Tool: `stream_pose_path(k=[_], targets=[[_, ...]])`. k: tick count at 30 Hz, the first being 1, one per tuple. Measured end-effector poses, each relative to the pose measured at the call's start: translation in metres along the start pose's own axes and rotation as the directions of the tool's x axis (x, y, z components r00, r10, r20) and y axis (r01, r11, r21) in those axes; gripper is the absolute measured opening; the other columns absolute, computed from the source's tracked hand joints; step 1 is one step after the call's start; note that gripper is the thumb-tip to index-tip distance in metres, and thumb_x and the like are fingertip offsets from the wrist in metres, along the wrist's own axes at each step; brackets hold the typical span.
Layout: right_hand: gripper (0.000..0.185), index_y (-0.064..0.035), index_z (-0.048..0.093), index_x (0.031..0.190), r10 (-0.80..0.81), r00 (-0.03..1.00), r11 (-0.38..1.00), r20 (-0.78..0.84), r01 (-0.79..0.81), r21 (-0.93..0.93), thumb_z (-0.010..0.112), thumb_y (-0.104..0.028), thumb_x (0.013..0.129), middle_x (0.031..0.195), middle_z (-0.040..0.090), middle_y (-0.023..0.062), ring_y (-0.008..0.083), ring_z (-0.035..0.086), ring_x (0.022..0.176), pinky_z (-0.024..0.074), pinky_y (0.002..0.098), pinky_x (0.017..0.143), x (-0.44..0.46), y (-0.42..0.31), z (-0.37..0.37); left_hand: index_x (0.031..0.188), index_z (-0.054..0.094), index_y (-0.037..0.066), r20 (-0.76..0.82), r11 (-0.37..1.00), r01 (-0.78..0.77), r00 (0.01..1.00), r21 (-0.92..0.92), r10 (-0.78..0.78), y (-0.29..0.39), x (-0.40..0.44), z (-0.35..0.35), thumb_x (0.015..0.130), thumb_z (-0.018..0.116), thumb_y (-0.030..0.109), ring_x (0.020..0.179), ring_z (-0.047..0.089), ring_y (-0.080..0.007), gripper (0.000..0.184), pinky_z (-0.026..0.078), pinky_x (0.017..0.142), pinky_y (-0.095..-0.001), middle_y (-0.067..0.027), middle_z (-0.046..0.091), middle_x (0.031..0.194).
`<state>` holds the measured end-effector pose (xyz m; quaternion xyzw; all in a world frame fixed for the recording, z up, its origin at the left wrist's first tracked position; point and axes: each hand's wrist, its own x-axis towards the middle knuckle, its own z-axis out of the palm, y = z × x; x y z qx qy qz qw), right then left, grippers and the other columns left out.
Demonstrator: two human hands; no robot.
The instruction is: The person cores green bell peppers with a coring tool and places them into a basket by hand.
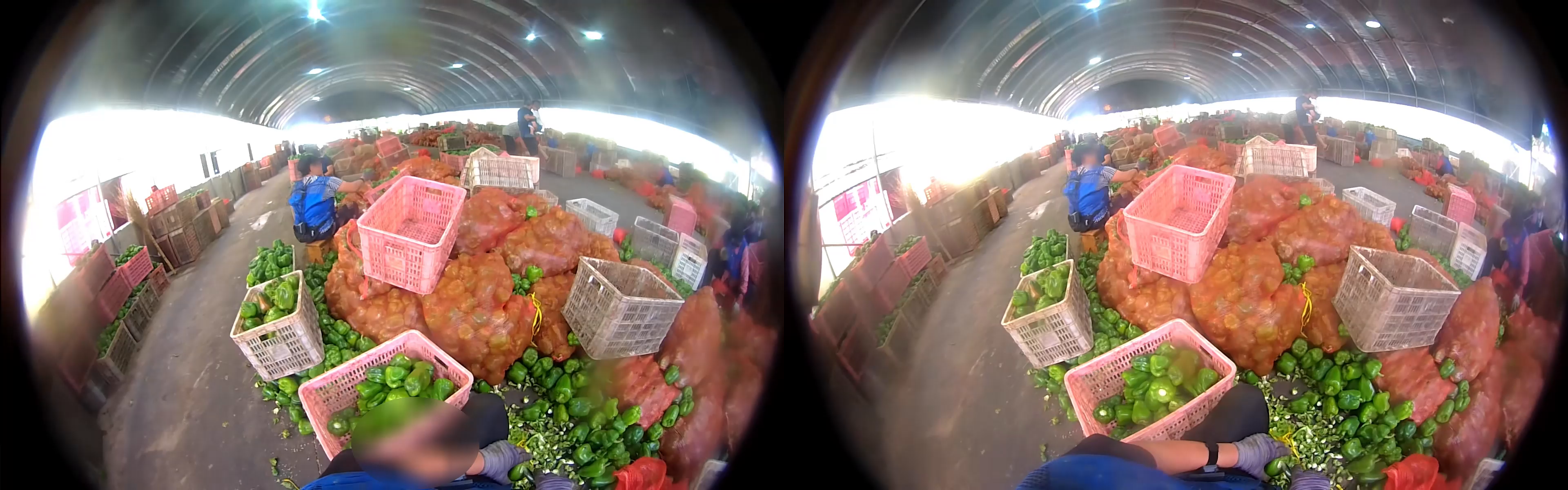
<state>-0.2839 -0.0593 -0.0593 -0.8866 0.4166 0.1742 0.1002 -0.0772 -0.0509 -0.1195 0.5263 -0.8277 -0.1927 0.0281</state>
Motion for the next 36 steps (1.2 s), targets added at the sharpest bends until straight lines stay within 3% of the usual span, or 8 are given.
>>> stream_pose_path(k=[8, 11, 19, 23, 25, 27, 30, 36], targets=[[0.035, -0.0083, 0.064, 0.111, -0.229, 0.890, 0.960, -0.394, 0.274, 0.060, 0.051, -0.032, 0.089, 0.110, 0.065, 0.0195, 0.0382, 0.063, 0.096, 0.0515, 0.0444, 0.082, 0.058, 0.045, 0.100, 0.129, 0.050, 0.005, 0.013, 0.999, 0.030, 0.999, -0.043, -0.030, 0.008, -0.004, -0.006, 0.062, 0.074, 0.040, 0.107, 0.059, -0.0310, 0.079, 0.047, 0.092, -0.0392, -0.0149, 0.059, 0.117], [0.039, -0.0052, 0.061, 0.114, 0.017, 0.987, 0.907, -0.158, 0.051, 0.417, 0.057, -0.034, 0.087, 0.113, 0.063, 0.0230, 0.0409, 0.059, 0.102, 0.0483, 0.0448, 0.087, 0.046, 0.040, 0.039, 0.129, 0.050, 0.006, -0.004, 1.000, 0.010, 1.000, 0.009, -0.010, 0.004, 0.001, 0.011, 0.063, 0.074, 0.038, 0.106, 0.060, -0.0313, 0.078, 0.048, 0.090, -0.0393, -0.0149, 0.060, 0.117], [0.072, -0.0053, 0.044, 0.138, 0.216, 0.936, 0.774, -0.277, 0.008, 0.633, 0.062, -0.050, 0.084, 0.134, 0.049, 0.0248, 0.0370, 0.048, 0.123, 0.0428, 0.0414, 0.098, 0.071, 0.103, 0.062, 0.138, 0.045, 0.019, 0.117, 0.978, 0.063, 0.989, 0.199, -0.087, 0.034, -0.021, -0.025, 0.078, 0.072, 0.045, 0.100, 0.065, -0.0318, 0.071, 0.050, 0.086, -0.0483, -0.0102, 0.065, 0.117], [0.031, -0.0022, 0.059, 0.103, 0.341, 0.831, 0.505, -0.439, 0.232, 0.831, 0.063, -0.022, 0.079, 0.080, 0.066, 0.0141, 0.0253, 0.065, 0.070, 0.0512, 0.0383, 0.060, 0.101, 0.158, 0.095, 0.135, 0.047, 0.007, 0.023, 0.998, -0.010, 1.000, 0.064, 0.009, 0.020, -0.016, -0.019, 0.061, 0.075, 0.039, 0.109, 0.059, -0.0295, 0.085, 0.048, 0.092, -0.0384, -0.0148, 0.058, 0.121], [0.030, 0.0005, 0.061, 0.101, 0.486, 0.788, 0.272, -0.378, 0.274, 0.922, 0.060, -0.018, 0.076, 0.072, 0.056, 0.0072, 0.0144, 0.047, 0.062, 0.0449, 0.0321, 0.057, 0.069, 0.140, 0.048, 0.135, 0.046, 0.007, -0.007, 0.994, -0.027, 1.000, 0.104, 0.028, 0.013, -0.011, -0.009, 0.061, 0.076, 0.040, 0.107, 0.060, -0.0292, 0.087, 0.048, 0.091, -0.0385, -0.0145, 0.059, 0.119], [0.022, -0.0014, 0.060, 0.090, 0.448, 0.811, 0.487, -0.376, 0.131, 0.863, 0.061, -0.019, 0.079, 0.061, 0.052, 0.0055, 0.0166, 0.049, 0.053, 0.0428, 0.0314, 0.047, 0.120, 0.226, 0.109, 0.136, 0.045, 0.008, -0.017, 0.996, 0.047, 0.999, -0.077, -0.049, 0.005, -0.004, 0.002, 0.062, 0.076, 0.045, 0.100, 0.063, -0.0320, 0.088, 0.050, 0.086, -0.0400, -0.0169, 0.062, 0.114], [0.017, -0.0044, 0.058, 0.083, 0.547, 0.797, 0.166, -0.257, 0.198, 0.966, 0.061, -0.021, 0.080, 0.060, 0.052, 0.0060, 0.0153, 0.049, 0.044, 0.0400, 0.0310, 0.039, 0.066, 0.179, 0.030, 0.135, 0.045, 0.011, 0.009, 0.928, 0.250, 0.966, -0.275, -0.258, 0.012, -0.004, -0.027, 0.063, 0.078, 0.049, 0.100, 0.063, -0.0348, 0.088, 0.051, 0.086, -0.0404, -0.0185, 0.064, 0.111], [0.023, -0.0069, 0.060, 0.096, 0.591, 0.691, 0.290, -0.415, 0.298, 0.909, 0.067, -0.026, 0.084, 0.063, 0.051, 0.0018, 0.0117, 0.047, 0.045, 0.0378, 0.0276, 0.040, 0.072, 0.241, 0.096, 0.119, 0.049, 0.009, -0.346, 0.341, -0.224, 0.869, -0.913, -0.353, -0.007, -0.040, -0.062, 0.069, 0.083, 0.017, 0.102, 0.059, -0.0157, 0.061, 0.049, 0.090, -0.0314, -0.0082, 0.063, 0.110]])
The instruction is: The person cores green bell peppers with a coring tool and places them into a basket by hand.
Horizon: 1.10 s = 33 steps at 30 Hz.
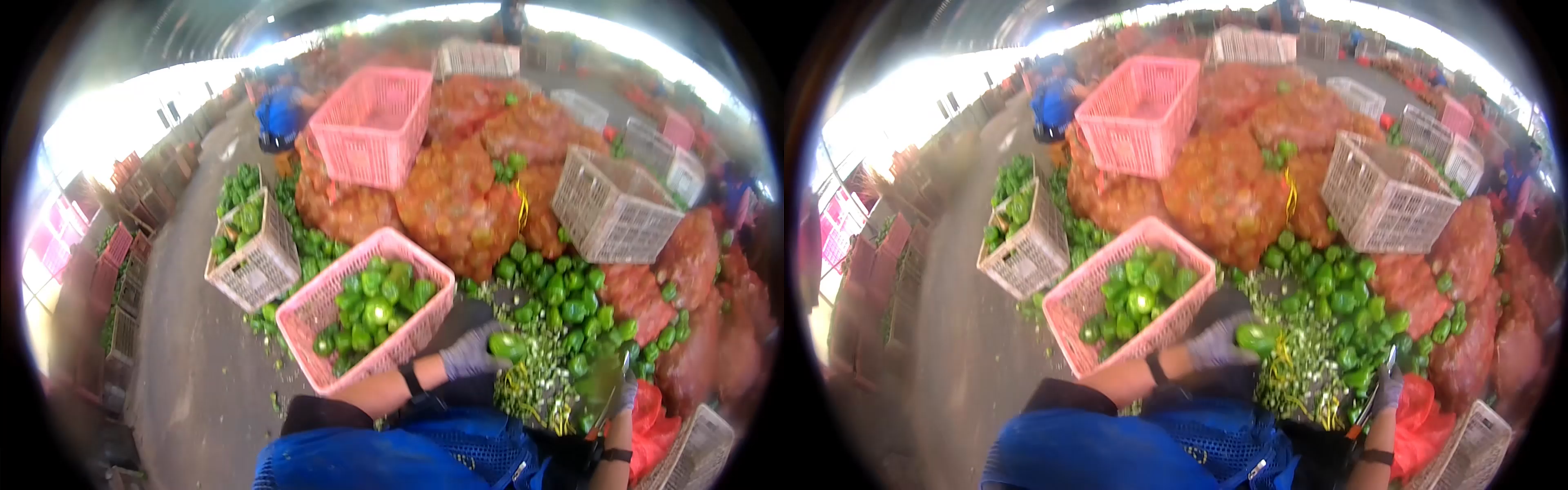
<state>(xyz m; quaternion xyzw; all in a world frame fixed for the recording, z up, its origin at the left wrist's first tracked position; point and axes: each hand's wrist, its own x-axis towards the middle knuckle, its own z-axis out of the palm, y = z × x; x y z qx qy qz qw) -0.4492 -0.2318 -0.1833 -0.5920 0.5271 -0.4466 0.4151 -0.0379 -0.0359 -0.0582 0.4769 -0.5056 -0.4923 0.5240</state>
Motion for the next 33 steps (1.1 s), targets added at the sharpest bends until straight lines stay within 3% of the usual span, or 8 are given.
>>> stream_pose_path(k=[4, 9, 11, 13, 17, 21, 28, 33], targets=[[0.021, -0.0091, 0.060, 0.102, 0.365, 0.931, 0.909, -0.001, -0.356, 0.215, 0.064, -0.023, 0.087, 0.063, 0.049, -0.0010, 0.0102, 0.044, 0.044, 0.0369, 0.0263, 0.040, -0.001, 0.008, 0.000, 0.125, 0.048, 0.007, -0.231, 0.891, 0.008, 0.967, 0.454, 0.110, 0.027, -0.045, -0.050, 0.065, 0.085, 0.018, 0.104, 0.059, -0.0166, 0.071, 0.048, 0.092, -0.0305, -0.0078, 0.062, 0.112], [0.019, -0.0099, 0.059, 0.103, 0.409, 0.912, 0.895, -0.029, -0.395, 0.209, 0.063, -0.022, 0.088, 0.062, 0.049, -0.0012, 0.0101, 0.043, 0.043, 0.0347, 0.0250, 0.037, -0.011, -0.012, 0.002, 0.118, 0.049, 0.004, -0.670, 0.896, -0.083, 0.695, -0.436, -0.261, -0.044, -0.098, -0.124, 0.071, 0.081, 0.008, 0.093, 0.061, -0.0171, 0.057, 0.053, 0.079, -0.0267, -0.0092, 0.061, 0.108], [0.019, -0.0100, 0.059, 0.103, 0.377, 0.925, 0.915, -0.043, -0.365, 0.173, 0.062, -0.021, 0.088, 0.061, 0.048, -0.0011, 0.0102, 0.043, 0.042, 0.0347, 0.0250, 0.037, -0.014, 0.003, -0.004, 0.116, 0.047, 0.009, -0.875, 0.930, 0.346, 0.404, -0.122, -0.265, -0.060, -0.097, -0.152, 0.076, 0.075, 0.004, 0.088, 0.061, -0.0170, 0.049, 0.054, 0.074, -0.0280, -0.0127, 0.062, 0.102], [0.018, -0.0100, 0.059, 0.103, 0.365, 0.930, 0.923, -0.039, -0.356, 0.143, 0.062, -0.020, 0.088, 0.060, 0.048, -0.0010, 0.0100, 0.043, 0.042, 0.0348, 0.0250, 0.036, -0.006, 0.007, 0.007, 0.112, 0.046, 0.009, -0.904, 0.956, 0.182, 0.326, -0.229, -0.278, -0.070, -0.076, -0.172, 0.077, 0.075, 0.004, 0.088, 0.061, -0.0176, 0.046, 0.054, 0.072, -0.0282, -0.0128, 0.062, 0.098], [0.018, -0.0094, 0.060, 0.104, 0.410, 0.910, 0.910, -0.058, -0.404, 0.093, 0.062, -0.018, 0.088, 0.059, 0.050, 0.0001, 0.0097, 0.045, 0.043, 0.0353, 0.0252, 0.037, -0.008, 0.017, 0.003, 0.117, 0.046, 0.006, -0.882, 0.989, 0.147, 0.462, -0.023, -0.089, -0.030, -0.010, -0.202, 0.075, 0.079, 0.019, 0.091, 0.062, -0.0255, 0.054, 0.052, 0.078, -0.0323, -0.0151, 0.063, 0.101], [0.023, -0.0081, 0.063, 0.103, 0.507, 0.855, 0.861, -0.111, -0.509, 0.013, 0.066, -0.023, 0.085, 0.064, 0.054, 0.0008, 0.0102, 0.050, 0.050, 0.0378, 0.0270, 0.043, -0.018, -0.013, 0.009, 0.131, 0.041, -0.003, -0.942, 0.567, 0.755, 0.300, 0.330, 0.148, -0.060, 0.061, -0.294, 0.073, 0.075, 0.047, 0.098, 0.061, -0.0349, 0.084, 0.048, 0.087, -0.0398, -0.0248, 0.062, 0.111], [0.021, -0.0054, 0.061, 0.103, 0.488, 0.870, 0.871, -0.069, -0.491, -0.022, 0.060, -0.019, 0.087, 0.072, 0.057, 0.0010, 0.0096, 0.048, 0.054, 0.0380, 0.0256, 0.047, -0.028, -0.041, 0.012, 0.120, 0.056, 0.000, -0.238, 0.812, 0.222, 0.966, 0.540, -0.106, -0.040, 0.182, -0.176, 0.079, 0.075, 0.027, 0.092, 0.063, -0.0192, 0.053, 0.052, 0.083, -0.0315, -0.0167, 0.066, 0.105], [0.031, -0.0052, 0.061, 0.111, 0.354, 0.935, 0.918, 0.030, -0.342, -0.200, 0.065, -0.023, 0.086, 0.084, 0.063, 0.0110, 0.0205, 0.059, 0.072, 0.0462, 0.0326, 0.063, -0.030, -0.004, 0.008, 0.122, 0.056, 0.001, 0.222, 0.430, -0.008, 0.866, 0.903, -0.449, -0.042, 0.262, -0.037, 0.077, 0.072, 0.040, 0.100, 0.064, -0.0296, 0.062, 0.049, 0.089, -0.0373, -0.0177, 0.066, 0.111]])
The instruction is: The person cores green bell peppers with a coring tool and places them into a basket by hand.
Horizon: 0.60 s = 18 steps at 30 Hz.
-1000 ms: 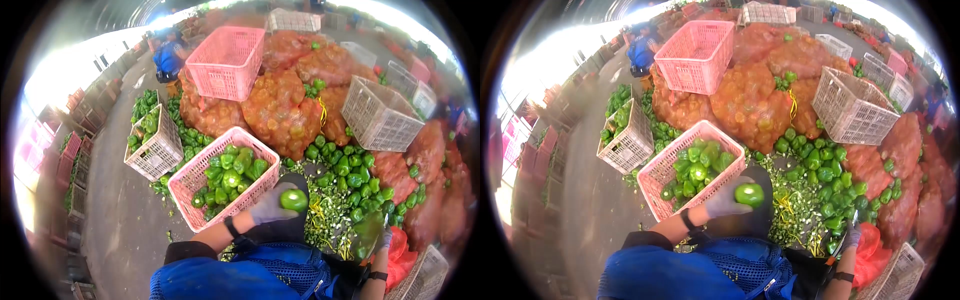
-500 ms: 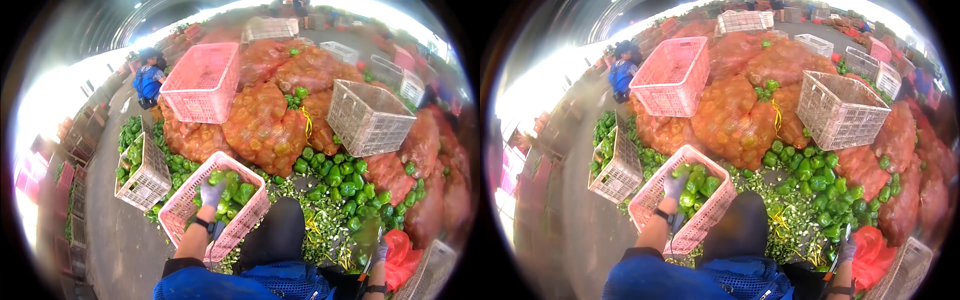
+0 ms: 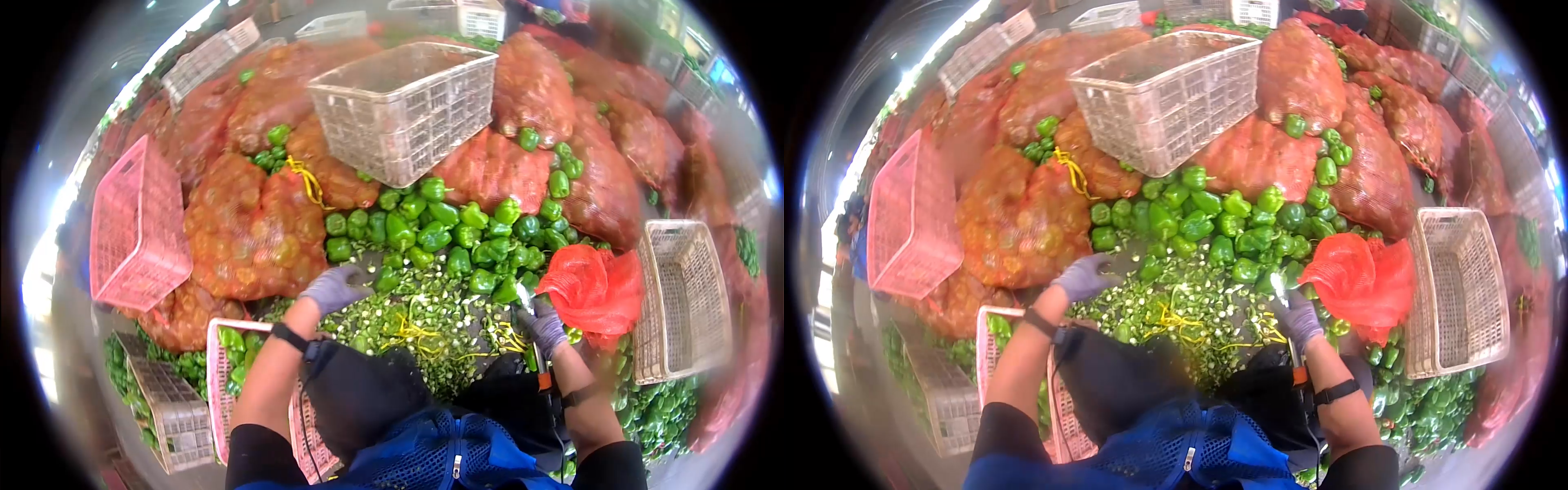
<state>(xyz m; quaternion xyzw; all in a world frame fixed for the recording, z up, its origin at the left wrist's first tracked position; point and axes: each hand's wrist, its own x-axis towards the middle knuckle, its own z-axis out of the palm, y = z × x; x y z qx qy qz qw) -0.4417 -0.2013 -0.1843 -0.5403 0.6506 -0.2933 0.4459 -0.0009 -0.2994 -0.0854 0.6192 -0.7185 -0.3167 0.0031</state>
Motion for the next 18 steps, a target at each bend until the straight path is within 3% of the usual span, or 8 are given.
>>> stream_pose_path(k=[3, 4, 8, 10, 13, 14, 16, 18], targets=[[0.045, -0.0042, 0.058, 0.121, 0.036, 0.999, 0.998, -0.009, -0.036, -0.049, 0.066, -0.028, 0.084, 0.103, 0.066, 0.0209, 0.0334, 0.064, 0.094, 0.0490, 0.0390, 0.084, -0.010, -0.030, -0.001, 0.122, 0.057, 0.001, 0.054, 0.988, 0.095, 0.993, 0.121, -0.102, -0.003, 0.087, 0.047, 0.077, 0.068, 0.048, 0.107, 0.060, -0.0339, 0.067, 0.047, 0.092, -0.0390, -0.0216, 0.063, 0.115], [0.046, -0.0036, 0.058, 0.122, 0.028, 1.000, 0.999, -0.009, -0.028, -0.028, 0.066, -0.029, 0.084, 0.104, 0.065, 0.0217, 0.0334, 0.064, 0.095, 0.0490, 0.0390, 0.085, -0.017, -0.044, -0.003, 0.124, 0.056, 0.000, 0.087, 0.977, 0.135, 0.985, 0.163, -0.151, -0.002, 0.111, 0.057, 0.077, 0.066, 0.052, 0.114, 0.057, -0.0357, 0.071, 0.045, 0.096, -0.0397, -0.0233, 0.059, 0.122], [0.047, -0.0015, 0.056, 0.122, 0.030, 0.999, 0.974, 0.018, -0.025, -0.226, 0.066, -0.024, 0.082, 0.101, 0.065, 0.0233, 0.0384, 0.063, 0.096, 0.0507, 0.0399, 0.083, -0.024, -0.063, -0.012, 0.121, 0.056, -0.003, 0.080, 0.925, 0.373, 0.927, -0.076, -0.367, -0.047, 0.206, 0.139, 0.080, 0.063, 0.053, 0.112, 0.058, -0.0367, 0.070, 0.045, 0.095, -0.0406, -0.0257, 0.059, 0.120], [0.047, -0.0009, 0.056, 0.120, 0.031, 0.998, 0.985, 0.060, -0.020, -0.171, 0.067, -0.024, 0.081, 0.097, 0.065, 0.0229, 0.0395, 0.064, 0.092, 0.0515, 0.0408, 0.080, -0.019, -0.075, -0.017, 0.118, 0.058, -0.004, 0.024, 0.886, 0.434, 0.900, -0.162, -0.436, -0.048, 0.233, 0.165, 0.082, 0.061, 0.052, 0.111, 0.058, -0.0375, 0.066, 0.045, 0.094, -0.0410, -0.0265, 0.060, 0.118], [0.048, 0.0017, 0.055, 0.120, 0.140, 0.984, 0.989, 0.113, -0.133, -0.065, 0.069, -0.017, 0.077, 0.096, 0.065, 0.0174, 0.0276, 0.064, 0.090, 0.0490, 0.0361, 0.083, -0.009, -0.086, -0.024, 0.107, 0.063, -0.005, 0.002, 0.887, 0.446, 0.893, -0.120, -0.449, -0.070, 0.278, 0.200, 0.088, 0.052, 0.052, 0.107, 0.059, -0.0406, 0.061, 0.046, 0.090, -0.0447, -0.0292, 0.061, 0.110], [0.044, 0.0018, 0.057, 0.115, 0.101, 0.989, 0.995, 0.109, -0.100, -0.010, 0.071, -0.017, 0.079, 0.086, 0.065, 0.0178, 0.0274, 0.066, 0.081, 0.0508, 0.0337, 0.074, -0.002, -0.081, -0.021, 0.105, 0.064, -0.005, 0.023, 0.879, 0.465, 0.885, -0.106, -0.466, -0.073, 0.284, 0.207, 0.089, 0.050, 0.052, 0.106, 0.059, -0.0412, 0.061, 0.047, 0.089, -0.0455, -0.0298, 0.062, 0.109], [0.045, 0.0019, 0.057, 0.117, 0.125, 0.985, 0.992, 0.115, -0.122, -0.033, 0.071, -0.017, 0.079, 0.088, 0.065, 0.0161, 0.0245, 0.065, 0.080, 0.0506, 0.0327, 0.075, 0.005, -0.082, -0.021, 0.101, 0.066, -0.004, -0.006, 0.887, 0.454, 0.890, -0.085, -0.456, -0.077, 0.289, 0.217, 0.092, 0.044, 0.048, 0.102, 0.059, -0.0422, 0.057, 0.046, 0.088, -0.0476, -0.0286, 0.062, 0.107], [0.045, -0.0003, 0.056, 0.119, 0.024, 0.993, 1.000, 0.118, -0.025, 0.007, 0.070, -0.019, 0.080, 0.091, 0.065, 0.0122, 0.0223, 0.064, 0.078, 0.0515, 0.0312, 0.072, 0.009, -0.076, -0.015, 0.101, 0.066, -0.002, -0.052, 0.892, 0.446, 0.892, -0.074, -0.450, -0.067, 0.280, 0.210, 0.093, 0.042, 0.045, 0.101, 0.059, -0.0422, 0.054, 0.047, 0.089, -0.0478, -0.0269, 0.063, 0.107]])
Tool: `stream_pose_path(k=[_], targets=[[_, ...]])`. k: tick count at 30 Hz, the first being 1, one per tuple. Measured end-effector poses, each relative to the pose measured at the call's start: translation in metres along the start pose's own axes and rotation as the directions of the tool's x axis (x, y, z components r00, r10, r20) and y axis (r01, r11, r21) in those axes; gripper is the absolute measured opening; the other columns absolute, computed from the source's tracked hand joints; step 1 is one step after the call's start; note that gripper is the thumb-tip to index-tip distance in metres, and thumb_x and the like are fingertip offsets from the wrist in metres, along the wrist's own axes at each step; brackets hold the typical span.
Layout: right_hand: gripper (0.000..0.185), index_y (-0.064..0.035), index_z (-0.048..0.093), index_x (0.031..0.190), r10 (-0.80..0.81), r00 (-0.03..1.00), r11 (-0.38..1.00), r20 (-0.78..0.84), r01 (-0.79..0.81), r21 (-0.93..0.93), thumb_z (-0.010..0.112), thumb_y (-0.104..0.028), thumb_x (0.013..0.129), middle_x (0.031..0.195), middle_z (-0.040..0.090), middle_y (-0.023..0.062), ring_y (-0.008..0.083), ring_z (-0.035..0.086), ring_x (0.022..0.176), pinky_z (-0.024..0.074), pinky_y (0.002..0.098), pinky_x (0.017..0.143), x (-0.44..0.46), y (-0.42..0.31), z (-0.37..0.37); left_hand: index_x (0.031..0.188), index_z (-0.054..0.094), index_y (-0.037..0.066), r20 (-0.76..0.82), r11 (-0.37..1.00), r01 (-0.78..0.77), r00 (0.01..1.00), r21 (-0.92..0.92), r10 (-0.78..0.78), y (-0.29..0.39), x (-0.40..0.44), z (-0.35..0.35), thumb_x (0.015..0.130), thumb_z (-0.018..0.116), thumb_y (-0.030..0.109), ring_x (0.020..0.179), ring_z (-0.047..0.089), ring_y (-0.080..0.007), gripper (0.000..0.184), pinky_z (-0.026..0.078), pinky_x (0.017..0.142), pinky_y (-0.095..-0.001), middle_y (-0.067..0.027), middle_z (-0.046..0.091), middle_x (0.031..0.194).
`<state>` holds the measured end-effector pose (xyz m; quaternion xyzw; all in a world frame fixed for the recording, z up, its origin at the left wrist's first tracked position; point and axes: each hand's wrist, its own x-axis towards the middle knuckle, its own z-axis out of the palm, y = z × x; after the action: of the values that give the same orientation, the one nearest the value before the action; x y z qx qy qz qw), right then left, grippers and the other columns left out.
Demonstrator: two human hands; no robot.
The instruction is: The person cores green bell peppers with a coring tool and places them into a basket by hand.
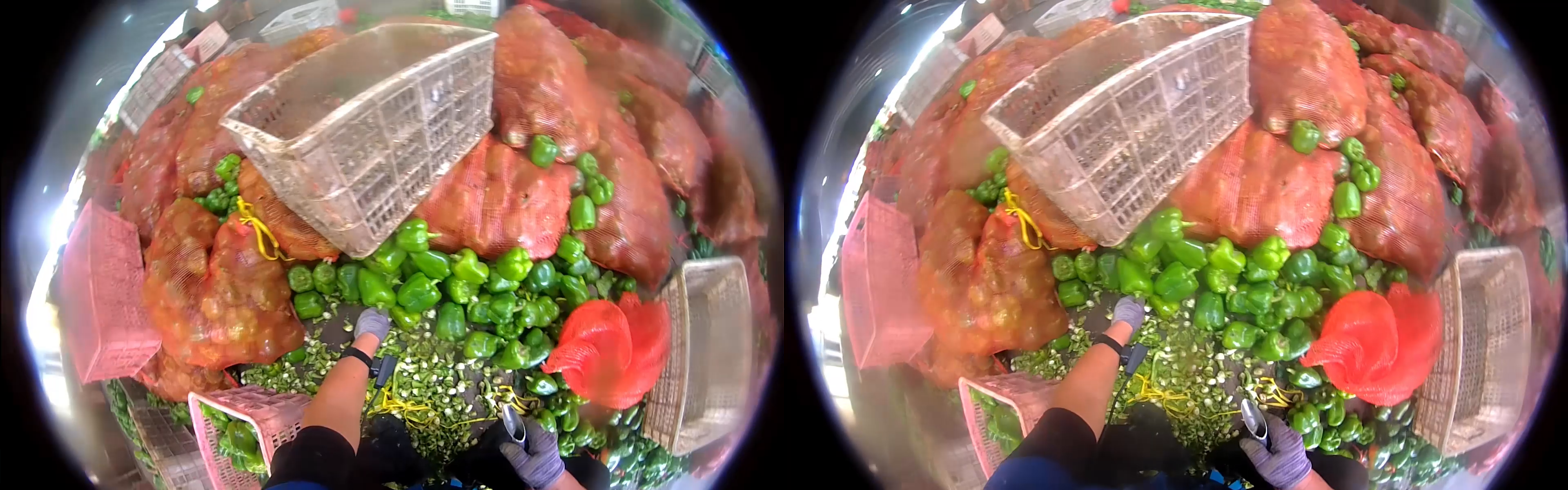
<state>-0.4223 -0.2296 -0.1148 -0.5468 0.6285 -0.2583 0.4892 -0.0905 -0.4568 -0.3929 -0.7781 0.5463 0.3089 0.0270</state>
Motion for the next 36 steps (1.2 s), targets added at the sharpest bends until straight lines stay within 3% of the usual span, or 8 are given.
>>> stream_pose_path(k=[5, 10, 12, 16, 18, 26, 30, 36], targets=[[0.054, 0.0010, 0.052, 0.127, -0.120, 0.993, 0.983, -0.003, 0.118, -0.143, 0.072, -0.014, 0.079, 0.105, 0.065, 0.0159, 0.0273, 0.064, 0.090, 0.0515, 0.0368, 0.077, -0.016, -0.021, 0.009, 0.106, 0.069, 0.005, 0.353, 0.893, -0.225, 0.932, 0.389, 0.081, 0.038, -0.080, -0.094, 0.090, 0.045, 0.032, 0.101, 0.064, -0.0351, 0.040, 0.051, 0.085, -0.0443, -0.0181, 0.065, 0.113], [0.060, 0.0036, 0.048, 0.130, -0.097, 0.995, 0.819, -0.019, 0.091, 0.566, 0.074, -0.012, 0.078, 0.105, 0.058, 0.0065, 0.0141, 0.054, 0.088, 0.0475, 0.0278, 0.078, -0.034, -0.036, 0.028, 0.100, 0.071, 0.008, 0.373, 0.707, -0.536, 0.840, 0.462, 0.393, 0.040, -0.203, -0.143, 0.077, 0.057, 0.021, 0.094, 0.066, -0.0334, 0.031, 0.053, 0.075, -0.0439, -0.0172, 0.068, 0.100], [0.054, 0.0030, 0.049, 0.127, -0.258, 0.966, 0.966, 0.012, 0.258, -0.034, 0.072, -0.010, 0.080, 0.099, 0.058, 0.0059, 0.0130, 0.054, 0.086, 0.0480, 0.0282, 0.075, -0.024, -0.004, 0.030, 0.100, 0.070, 0.008, 0.383, 0.731, -0.586, 0.802, 0.351, 0.459, 0.035, -0.256, -0.161, 0.077, 0.057, 0.023, 0.092, 0.066, -0.0321, 0.031, 0.053, 0.075, -0.0422, -0.0170, 0.068, 0.099], [0.046, -0.0036, 0.053, 0.125, -0.409, 0.913, 0.897, 0.010, 0.404, -0.182, 0.070, -0.015, 0.084, 0.087, 0.059, 0.0043, 0.0122, 0.053, 0.073, 0.0479, 0.0269, 0.063, -0.002, 0.023, 0.061, 0.100, 0.069, 0.005, 0.231, 0.695, -0.706, 0.660, -0.136, 0.715, -0.007, -0.328, -0.157, 0.079, 0.060, 0.029, 0.082, 0.066, -0.0297, 0.033, 0.051, 0.073, -0.0379, -0.0179, 0.068, 0.090], [0.048, -0.0048, 0.051, 0.130, -0.101, 0.975, 0.979, 0.199, 0.062, 0.194, 0.068, -0.016, 0.086, 0.095, 0.062, 0.0047, 0.0118, 0.053, 0.079, 0.0460, 0.0275, 0.066, -0.015, 0.005, 0.069, 0.101, 0.069, 0.005, 0.082, 0.684, -0.646, 0.704, -0.338, 0.706, -0.022, -0.361, -0.148, 0.079, 0.062, 0.029, 0.079, 0.065, -0.0260, 0.033, 0.051, 0.072, -0.0360, -0.0165, 0.068, 0.086], [0.057, -0.0030, 0.051, 0.129, -0.243, 0.949, 0.961, 0.201, 0.209, 0.180, 0.071, -0.032, 0.084, 0.102, 0.060, 0.0064, 0.0159, 0.052, 0.084, 0.0460, 0.0301, 0.068, -0.039, 0.001, 0.124, 0.094, 0.069, 0.003, -0.101, 0.688, -0.388, 0.902, -0.614, 0.419, -0.070, -0.427, -0.142, 0.081, 0.063, 0.031, 0.073, 0.062, -0.0201, 0.031, 0.049, 0.068, -0.0333, -0.0127, 0.067, 0.080], [0.056, -0.0034, 0.053, 0.127, 0.119, 0.914, 0.826, 0.387, -0.308, 0.472, 0.071, -0.033, 0.083, 0.106, 0.062, 0.0080, 0.0199, 0.056, 0.091, 0.0475, 0.0302, 0.074, -0.109, -0.090, 0.126, 0.100, 0.066, 0.004, -0.285, 0.702, -0.576, 0.817, -0.419, 0.500, -0.092, -0.410, -0.124, 0.084, 0.064, 0.037, 0.079, 0.062, -0.0208, 0.036, 0.050, 0.071, -0.0332, -0.0117, 0.067, 0.087], [0.039, -0.0049, 0.062, 0.114, -0.187, 0.883, 0.839, 0.431, -0.085, 0.537, 0.066, -0.033, 0.087, 0.101, 0.067, 0.0063, 0.0209, 0.060, 0.091, 0.0479, 0.0344, 0.080, -0.006, 0.008, 0.143, 0.118, 0.056, 0.003, -0.387, 0.592, -0.502, 0.864, -0.631, 0.320, -0.074, -0.464, -0.151, 0.089, 0.067, 0.031, 0.091, 0.062, -0.0203, 0.042, 0.049, 0.081, -0.0328, -0.0145, 0.065, 0.103]])
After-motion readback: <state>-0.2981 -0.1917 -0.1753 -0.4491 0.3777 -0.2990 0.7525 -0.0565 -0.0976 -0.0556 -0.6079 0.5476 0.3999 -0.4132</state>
